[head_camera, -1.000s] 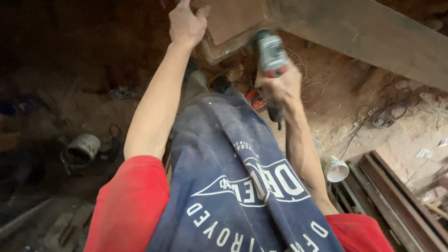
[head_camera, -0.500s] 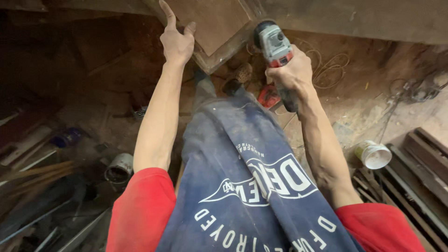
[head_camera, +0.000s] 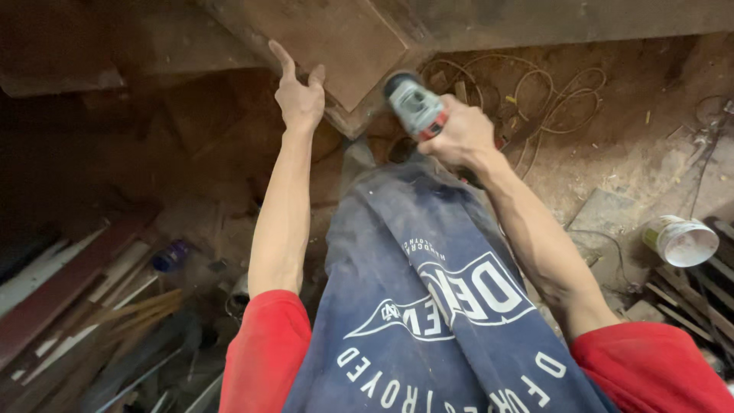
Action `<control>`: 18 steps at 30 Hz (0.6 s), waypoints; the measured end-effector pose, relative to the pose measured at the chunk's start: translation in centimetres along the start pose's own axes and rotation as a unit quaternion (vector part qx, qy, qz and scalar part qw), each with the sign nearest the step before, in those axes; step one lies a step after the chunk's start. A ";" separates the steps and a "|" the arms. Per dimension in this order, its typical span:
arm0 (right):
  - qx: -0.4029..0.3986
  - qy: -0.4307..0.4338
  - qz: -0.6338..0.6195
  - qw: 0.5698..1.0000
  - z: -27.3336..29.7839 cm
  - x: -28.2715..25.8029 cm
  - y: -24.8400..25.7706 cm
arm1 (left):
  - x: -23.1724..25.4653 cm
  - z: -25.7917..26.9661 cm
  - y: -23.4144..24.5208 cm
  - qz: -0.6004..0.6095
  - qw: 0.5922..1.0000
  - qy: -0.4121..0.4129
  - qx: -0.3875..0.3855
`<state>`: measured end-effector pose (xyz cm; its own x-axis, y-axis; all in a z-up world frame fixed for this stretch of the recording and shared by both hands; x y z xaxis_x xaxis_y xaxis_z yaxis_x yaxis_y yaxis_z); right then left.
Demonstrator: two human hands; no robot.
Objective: The person uses an angle grinder with a sanding disc to smooth the surface of a wooden board. They move the tool back and forth across the wood, occasionally pausing to adjust their grip or the tool's position.
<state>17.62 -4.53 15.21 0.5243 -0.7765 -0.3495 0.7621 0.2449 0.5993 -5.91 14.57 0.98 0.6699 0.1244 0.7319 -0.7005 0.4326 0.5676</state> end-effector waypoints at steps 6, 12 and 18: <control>0.049 0.053 -0.003 0.997 0.4 0.6 0.4 | 0.0 0.6 0.3 -0.012 1.000 -0.007 0.013; 0.008 0.048 0.036 0.998 0.2 0.5 -1.4 | 0.4 0.5 0.3 -0.026 1.000 0.013 0.013; 0.128 0.044 -0.193 0.972 -2.3 7.4 3.4 | 1.0 1.3 -0.6 -0.005 0.998 -0.016 0.060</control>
Point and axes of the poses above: each hand's wrist, its own z-axis away from the middle knuckle, its own y-axis out of the back of the hand, x = y × z, the point moved 5 cm from there along -z, towards the middle knuckle, and after that the axes turned 1 degree about -y, right-handed, at the moved point
